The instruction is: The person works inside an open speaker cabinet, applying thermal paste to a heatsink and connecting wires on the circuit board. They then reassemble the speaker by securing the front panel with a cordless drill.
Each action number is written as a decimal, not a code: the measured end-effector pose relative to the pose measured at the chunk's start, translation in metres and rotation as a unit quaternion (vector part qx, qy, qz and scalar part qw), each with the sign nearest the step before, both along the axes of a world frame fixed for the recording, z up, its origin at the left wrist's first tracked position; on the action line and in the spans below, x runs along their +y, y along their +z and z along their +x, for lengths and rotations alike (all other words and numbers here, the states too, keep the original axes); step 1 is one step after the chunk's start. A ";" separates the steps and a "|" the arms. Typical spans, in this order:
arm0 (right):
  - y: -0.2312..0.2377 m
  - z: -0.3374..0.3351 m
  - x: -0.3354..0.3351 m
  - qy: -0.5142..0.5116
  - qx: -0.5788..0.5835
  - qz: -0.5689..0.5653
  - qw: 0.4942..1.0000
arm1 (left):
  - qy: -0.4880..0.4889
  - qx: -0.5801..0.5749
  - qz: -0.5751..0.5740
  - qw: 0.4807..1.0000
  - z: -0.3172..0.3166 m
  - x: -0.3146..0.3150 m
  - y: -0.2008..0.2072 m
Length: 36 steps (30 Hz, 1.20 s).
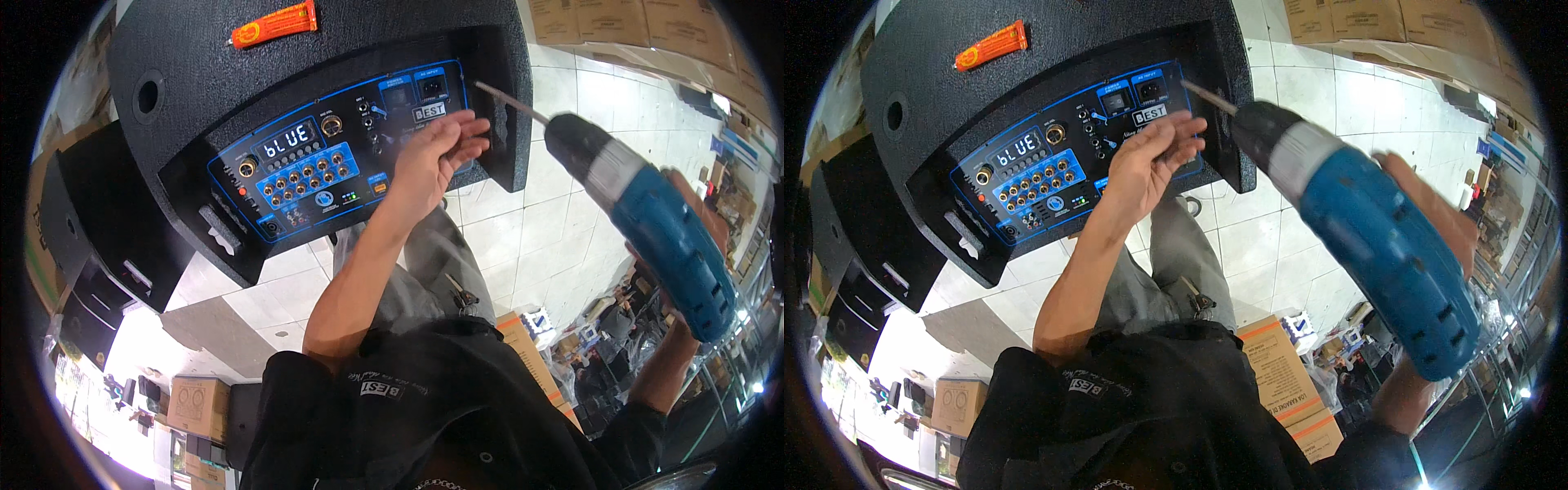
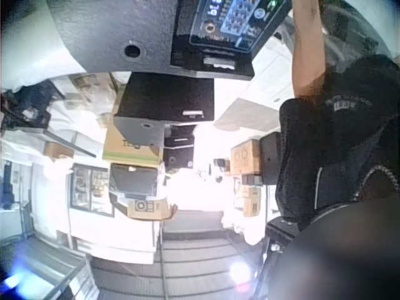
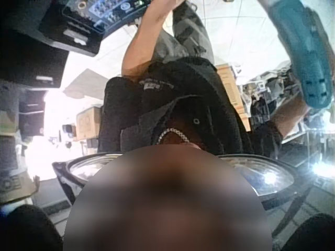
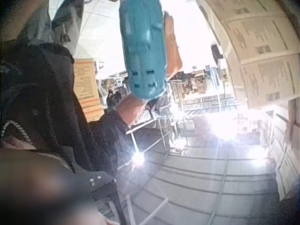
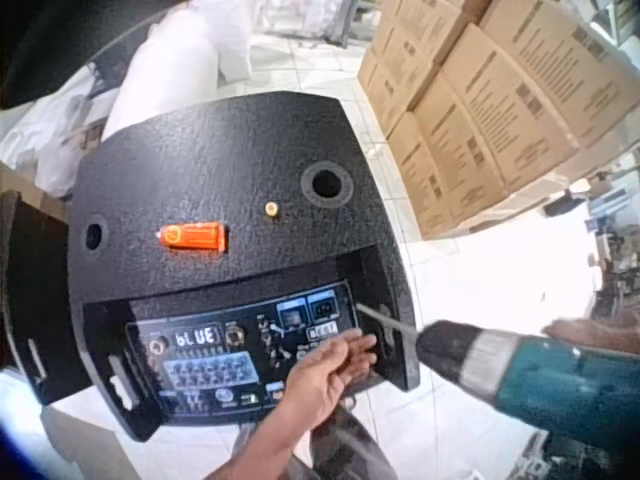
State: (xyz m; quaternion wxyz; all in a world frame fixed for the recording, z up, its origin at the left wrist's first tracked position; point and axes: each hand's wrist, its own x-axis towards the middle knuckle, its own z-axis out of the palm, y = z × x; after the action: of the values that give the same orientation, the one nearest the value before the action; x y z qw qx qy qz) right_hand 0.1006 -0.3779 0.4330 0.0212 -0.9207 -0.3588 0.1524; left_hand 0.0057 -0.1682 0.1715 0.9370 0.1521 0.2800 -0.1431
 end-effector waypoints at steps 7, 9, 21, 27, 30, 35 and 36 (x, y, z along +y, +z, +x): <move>-0.019 -0.088 -0.047 -0.356 0.162 0.164 0.906 | 0.090 -0.010 -0.091 0.992 0.006 0.000 -0.002; -0.021 -0.102 -0.050 -0.455 0.199 0.157 0.854 | 0.079 -0.012 -0.095 0.992 0.003 -0.003 -0.002; -0.028 -0.114 -0.055 -0.438 0.247 0.221 0.835 | 0.075 0.006 -0.117 0.990 -0.004 -0.023 -0.006; -0.029 -0.132 -0.045 -0.575 0.285 0.162 0.749 | 0.132 0.029 -0.170 0.976 -0.012 -0.040 -0.016; -0.036 -0.136 -0.044 -0.587 0.306 0.143 0.736 | 0.108 0.038 -0.191 0.975 -0.016 -0.040 -0.026; -0.052 -0.129 -0.059 -0.268 0.225 0.179 0.919 | 0.067 0.072 -0.181 0.979 -0.017 -0.043 -0.029; -0.054 -0.132 -0.061 -0.298 0.234 0.184 0.907 | 0.072 0.077 -0.179 0.978 -0.016 -0.045 -0.028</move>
State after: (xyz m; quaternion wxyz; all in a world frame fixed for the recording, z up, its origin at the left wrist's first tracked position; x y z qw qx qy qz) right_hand -0.0312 -0.4387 0.3795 0.3185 -0.9021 -0.0743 0.2816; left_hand -0.0100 -0.2130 0.1435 0.9324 -0.0501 0.3316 -0.1346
